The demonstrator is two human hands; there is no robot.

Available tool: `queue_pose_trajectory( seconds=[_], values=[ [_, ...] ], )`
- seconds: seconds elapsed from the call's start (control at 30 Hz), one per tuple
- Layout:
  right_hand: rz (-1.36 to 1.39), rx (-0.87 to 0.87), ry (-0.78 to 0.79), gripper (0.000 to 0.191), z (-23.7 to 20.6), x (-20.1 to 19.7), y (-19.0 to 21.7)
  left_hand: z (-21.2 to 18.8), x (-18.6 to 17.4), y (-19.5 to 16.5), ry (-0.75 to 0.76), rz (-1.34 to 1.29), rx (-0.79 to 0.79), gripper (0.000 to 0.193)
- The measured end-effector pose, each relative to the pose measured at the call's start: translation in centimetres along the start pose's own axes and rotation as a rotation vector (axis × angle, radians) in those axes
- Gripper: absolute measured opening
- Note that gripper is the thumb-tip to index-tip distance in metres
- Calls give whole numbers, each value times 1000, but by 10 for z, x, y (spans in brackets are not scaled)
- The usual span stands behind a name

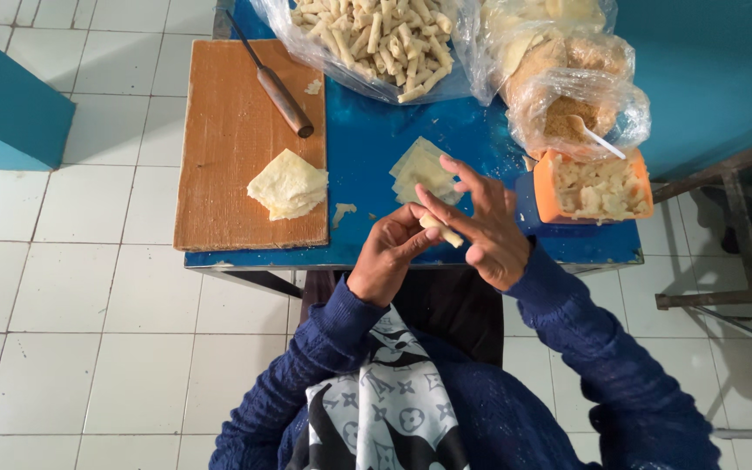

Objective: The person places a thin square wrapper on the table, spoons filling from an orange container onto it, and folds the wrapper over the filling into a closed piece, adding it to a growing stack of finished pieces on the table.

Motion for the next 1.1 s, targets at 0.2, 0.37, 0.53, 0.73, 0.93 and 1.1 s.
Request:
queue_pose_trajectory(
  seconds=[0.2,0.37,0.53,0.73,0.93,1.1],
  values=[
    [-558,-63,-52,103,-5,-2,10,-2,7,3,64,-113,-61,24],
    [-805,-11,-100,97,-10,-1,17,-5,3,8,48,-161,-85,24],
    [-179,37,-244,60,-35,-26,13,-5,7,6,53,-42,11,17],
    [-25,56,-357,37,-43,-19,13,-3,1,12,4,21,-40,19],
    [-19,61,-407,37,-38,-30,26,4,7,-10,-30,26,-7,20],
    [-221,30,-475,40,-35,-39,48,8,13,-31,-44,14,13,18]
  ],
)
Point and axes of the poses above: each hand's wrist, its own z-axis towards the middle knuckle, its own x-axis out of the palm, y = z × x, the point moved 9 cm from there along z, towards the middle knuckle, and after that the axes turned 14 degrees about y, right-handed, at the moved point
